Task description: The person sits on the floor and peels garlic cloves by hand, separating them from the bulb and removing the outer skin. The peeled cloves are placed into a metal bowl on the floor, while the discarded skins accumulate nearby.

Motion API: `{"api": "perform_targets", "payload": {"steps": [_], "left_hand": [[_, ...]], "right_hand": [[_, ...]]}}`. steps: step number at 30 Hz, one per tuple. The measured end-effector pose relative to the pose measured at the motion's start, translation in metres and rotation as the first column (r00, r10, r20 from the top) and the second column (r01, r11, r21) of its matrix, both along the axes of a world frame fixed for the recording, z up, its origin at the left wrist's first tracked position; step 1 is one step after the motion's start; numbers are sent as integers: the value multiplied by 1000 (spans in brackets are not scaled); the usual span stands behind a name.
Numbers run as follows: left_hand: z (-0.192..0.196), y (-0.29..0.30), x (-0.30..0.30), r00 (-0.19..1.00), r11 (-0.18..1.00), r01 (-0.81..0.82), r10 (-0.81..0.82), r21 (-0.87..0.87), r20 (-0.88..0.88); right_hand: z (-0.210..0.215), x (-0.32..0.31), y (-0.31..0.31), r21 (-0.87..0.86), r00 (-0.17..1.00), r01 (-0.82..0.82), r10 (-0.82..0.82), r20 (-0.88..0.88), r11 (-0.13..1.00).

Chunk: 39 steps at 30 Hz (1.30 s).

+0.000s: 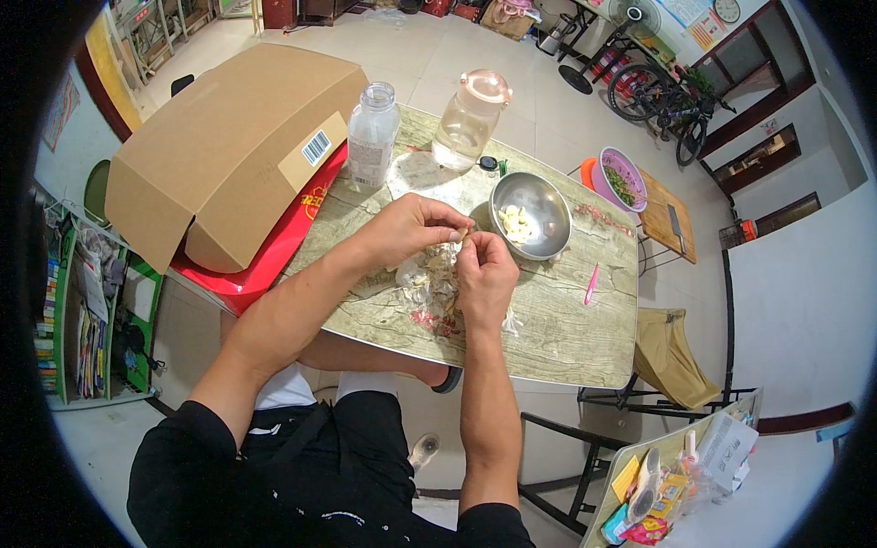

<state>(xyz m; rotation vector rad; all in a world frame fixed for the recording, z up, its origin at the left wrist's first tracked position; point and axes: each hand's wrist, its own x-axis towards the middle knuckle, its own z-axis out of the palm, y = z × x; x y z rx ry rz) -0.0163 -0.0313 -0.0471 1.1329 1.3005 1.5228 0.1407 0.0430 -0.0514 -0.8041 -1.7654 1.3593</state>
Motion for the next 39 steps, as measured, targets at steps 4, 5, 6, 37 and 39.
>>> {"api": "perform_targets", "payload": {"steps": [4,5,6,37,39], "left_hand": [[-3,0,0,996,999,41,-41,-2,76],[-2,0,0,996,999,47,-47,-6,74],[-1,-1,0,996,999,54,-53,-10,72],[-2,-3,-5,869,976,215,-208,35,449],[-2,-2,-4,880,977,213,-199,16,432]], "right_hand": [[2,0,-1,-23,1000,-4,4,-26,1000],[2,0,-1,-22,1000,-7,7,-25,1000],[2,0,-1,-21,1000,-10,10,-23,1000],[0,1,1,122,961,-41,72,-266,992],[-3,3,5,211,967,-53,103,-234,976]]}}
